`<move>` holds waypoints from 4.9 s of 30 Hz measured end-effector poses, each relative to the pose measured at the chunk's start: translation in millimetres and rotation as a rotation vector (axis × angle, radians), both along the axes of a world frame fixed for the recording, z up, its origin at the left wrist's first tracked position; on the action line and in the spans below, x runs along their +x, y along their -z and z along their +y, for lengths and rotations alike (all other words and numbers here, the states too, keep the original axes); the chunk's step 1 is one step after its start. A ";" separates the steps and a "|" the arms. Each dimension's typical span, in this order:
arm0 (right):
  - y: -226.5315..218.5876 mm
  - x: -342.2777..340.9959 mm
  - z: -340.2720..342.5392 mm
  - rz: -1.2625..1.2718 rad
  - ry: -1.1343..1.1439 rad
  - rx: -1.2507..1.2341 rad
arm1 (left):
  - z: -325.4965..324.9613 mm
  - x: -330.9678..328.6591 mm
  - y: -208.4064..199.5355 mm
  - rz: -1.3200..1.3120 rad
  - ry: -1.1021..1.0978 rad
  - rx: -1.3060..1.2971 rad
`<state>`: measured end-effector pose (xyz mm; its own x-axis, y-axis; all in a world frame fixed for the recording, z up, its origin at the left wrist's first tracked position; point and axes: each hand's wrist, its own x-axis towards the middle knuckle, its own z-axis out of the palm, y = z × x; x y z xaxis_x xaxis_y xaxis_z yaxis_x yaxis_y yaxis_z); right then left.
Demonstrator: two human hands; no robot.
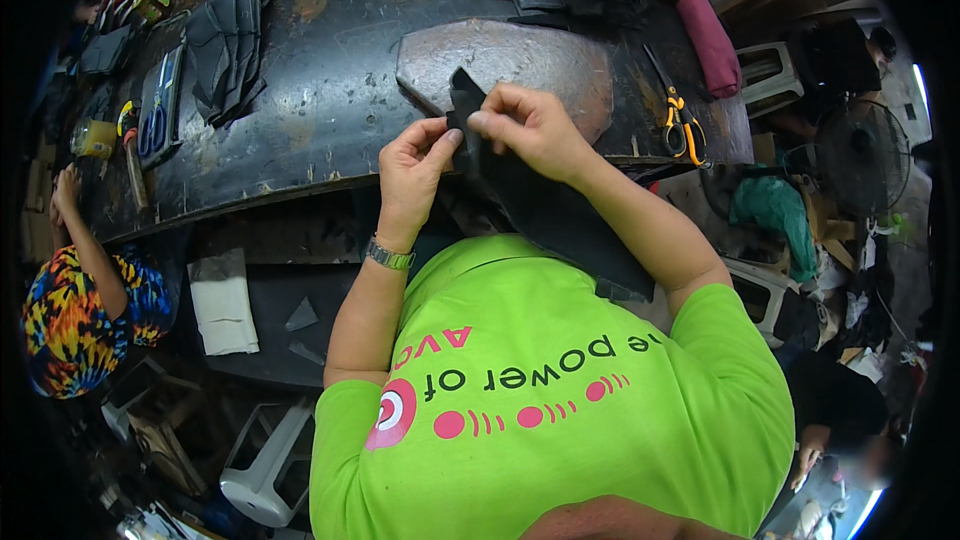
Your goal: The person repeatedly cuts a long strip of black fabric into smaller pieces using scissors. They hold the fabric with one hand and cut with the other, then place the cut pieces on the table. The process is repeated multiple times throughout the clip.
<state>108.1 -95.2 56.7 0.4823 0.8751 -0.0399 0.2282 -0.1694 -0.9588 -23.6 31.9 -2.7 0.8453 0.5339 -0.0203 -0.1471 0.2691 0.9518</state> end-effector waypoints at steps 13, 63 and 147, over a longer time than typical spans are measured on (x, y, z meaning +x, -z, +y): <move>-8.1 -16.0 -9.8 -0.426 -0.160 -0.112 | 8.4 -9.3 -4.3 0.090 0.217 -0.139; -79.5 39.6 -169.8 0.700 0.205 0.390 | 6.6 26.1 -6.8 -0.189 -0.015 -0.583; 15.3 -59.7 -112.7 1.146 0.061 -0.092 | 0.8 14.7 -2.8 -0.222 0.024 -0.266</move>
